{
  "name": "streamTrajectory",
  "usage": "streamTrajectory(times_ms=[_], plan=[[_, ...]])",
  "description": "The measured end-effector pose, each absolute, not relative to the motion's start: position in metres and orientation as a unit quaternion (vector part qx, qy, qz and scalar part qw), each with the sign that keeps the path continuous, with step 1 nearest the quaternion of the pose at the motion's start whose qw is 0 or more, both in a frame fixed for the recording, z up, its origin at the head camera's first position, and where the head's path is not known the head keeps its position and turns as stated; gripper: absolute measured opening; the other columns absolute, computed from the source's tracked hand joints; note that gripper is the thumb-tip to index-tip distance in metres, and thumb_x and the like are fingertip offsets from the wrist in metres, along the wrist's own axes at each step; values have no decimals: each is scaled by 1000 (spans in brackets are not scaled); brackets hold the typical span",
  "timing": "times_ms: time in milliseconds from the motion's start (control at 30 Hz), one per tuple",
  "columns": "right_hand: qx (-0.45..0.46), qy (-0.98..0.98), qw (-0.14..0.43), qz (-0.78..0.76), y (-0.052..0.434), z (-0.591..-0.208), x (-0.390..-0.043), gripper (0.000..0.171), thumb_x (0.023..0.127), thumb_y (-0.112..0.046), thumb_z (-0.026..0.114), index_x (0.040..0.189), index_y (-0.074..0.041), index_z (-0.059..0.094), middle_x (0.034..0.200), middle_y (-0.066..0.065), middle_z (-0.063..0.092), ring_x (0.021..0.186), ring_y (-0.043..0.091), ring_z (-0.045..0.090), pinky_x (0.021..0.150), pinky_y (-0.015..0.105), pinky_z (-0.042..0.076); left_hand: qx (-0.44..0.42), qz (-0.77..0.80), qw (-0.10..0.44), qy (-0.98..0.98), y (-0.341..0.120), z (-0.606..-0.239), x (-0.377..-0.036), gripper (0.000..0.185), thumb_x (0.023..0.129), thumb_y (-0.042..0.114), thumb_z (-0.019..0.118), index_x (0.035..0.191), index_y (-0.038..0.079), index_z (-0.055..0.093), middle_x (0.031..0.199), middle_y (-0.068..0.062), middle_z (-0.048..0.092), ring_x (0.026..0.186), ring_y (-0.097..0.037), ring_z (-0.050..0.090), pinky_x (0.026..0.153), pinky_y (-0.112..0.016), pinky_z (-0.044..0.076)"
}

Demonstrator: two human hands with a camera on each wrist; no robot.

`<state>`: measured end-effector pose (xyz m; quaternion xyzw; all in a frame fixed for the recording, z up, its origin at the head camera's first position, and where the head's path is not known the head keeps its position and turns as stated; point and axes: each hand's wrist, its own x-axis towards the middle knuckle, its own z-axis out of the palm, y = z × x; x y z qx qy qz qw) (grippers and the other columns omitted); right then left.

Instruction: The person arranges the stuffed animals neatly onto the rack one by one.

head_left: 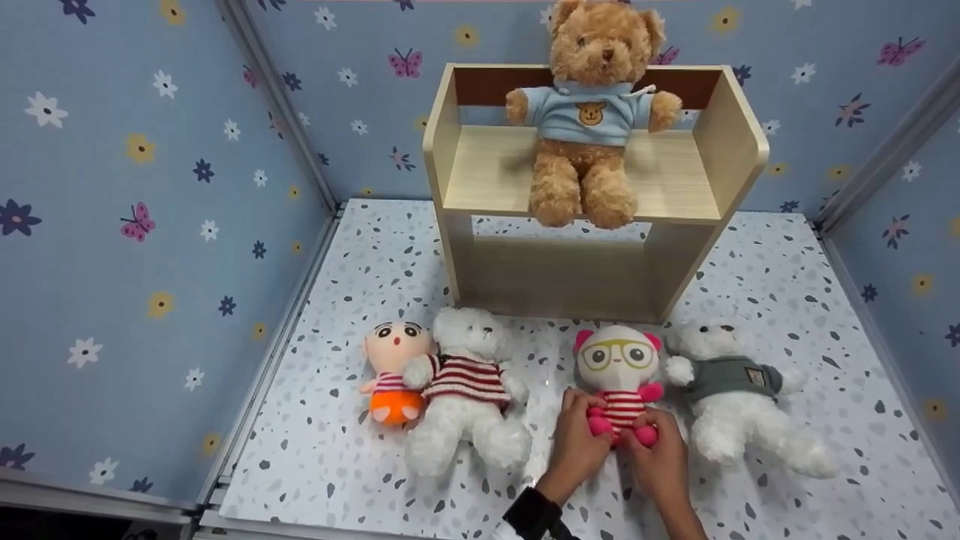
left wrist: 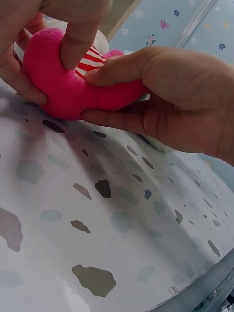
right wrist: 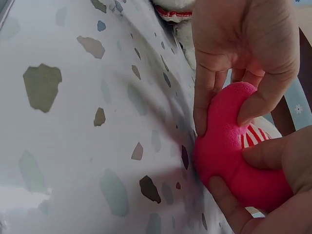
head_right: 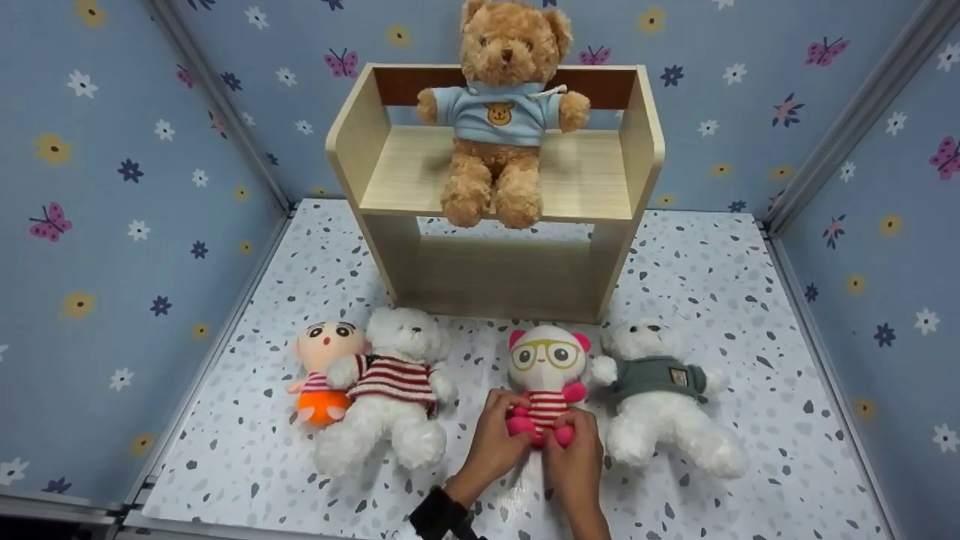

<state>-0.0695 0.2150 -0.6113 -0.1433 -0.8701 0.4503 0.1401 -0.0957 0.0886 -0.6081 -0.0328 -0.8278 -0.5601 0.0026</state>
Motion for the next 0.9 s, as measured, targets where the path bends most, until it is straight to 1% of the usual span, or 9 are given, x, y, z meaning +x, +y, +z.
streamTrajectory(times_ms=[100, 267, 400, 467, 567, 733, 900], plan=[[-138, -863, 156, 460, 214, -610, -70, 27, 70, 10, 75, 82, -2, 55, 99, 7, 60, 102, 24, 59, 82, 6, 35, -31, -563, 15, -826, 89, -606, -95, 44, 62, -8, 69, 100, 14, 62, 111, 2, 51, 106, -12, 54, 90, -23, 46], [-144, -860, 145, 468, 215, -608, -71, 26, 70, 11, 74, 78, -3, 53, 99, 7, 59, 99, 19, 56, 80, 6, 34, -29, -561, 31, -827, 90, -603, -94, 43, 61, -8, 69, 96, 15, 62, 109, 2, 50, 102, -11, 54, 88, -23, 46], [-142, -859, 147, 469, 215, -607, -71, 29, 68, 12, 73, 73, -4, 49, 93, 6, 56, 90, 13, 52, 72, 9, 34, -23, -566, 20, -824, 90, -601, -93, 44, 61, -10, 67, 95, 17, 62, 109, 6, 49, 102, -8, 54, 86, -21, 47], [-137, -854, 154, 479, 215, -607, -71, 30, 67, 14, 73, 71, -3, 47, 88, 6, 53, 84, 11, 48, 69, 13, 34, -20, -573, 16, -819, 90, -600, -93, 44, 61, -10, 66, 95, 18, 63, 107, 7, 48, 100, -7, 53, 84, -20, 47], [-135, -849, 158, 485, 215, -606, -72, 31, 66, 15, 71, 69, -3, 46, 84, 5, 50, 80, 8, 43, 67, 16, 32, -19, -582, 15, -812, 90, -599, -93, 43, 60, -11, 64, 93, 17, 63, 105, 7, 48, 97, -7, 53, 81, -18, 47], [-144, -847, 147, 491, 214, -602, -72, 30, 67, 15, 69, 70, -3, 45, 85, 6, 47, 81, 10, 42, 68, 18, 31, -25, -583, 42, -811, 89, -598, -93, 41, 59, -12, 64, 89, 16, 63, 102, 6, 49, 94, -7, 53, 79, -18, 46], [-146, -846, 144, 491, 213, -599, -72, 31, 67, 14, 70, 70, -3, 44, 82, 6, 44, 78, 12, 41, 65, 19, 30, -34, -587, 65, -806, 88, -596, -93, 41, 57, -14, 63, 88, 14, 63, 100, 3, 50, 92, -9, 54, 77, -19, 47]])
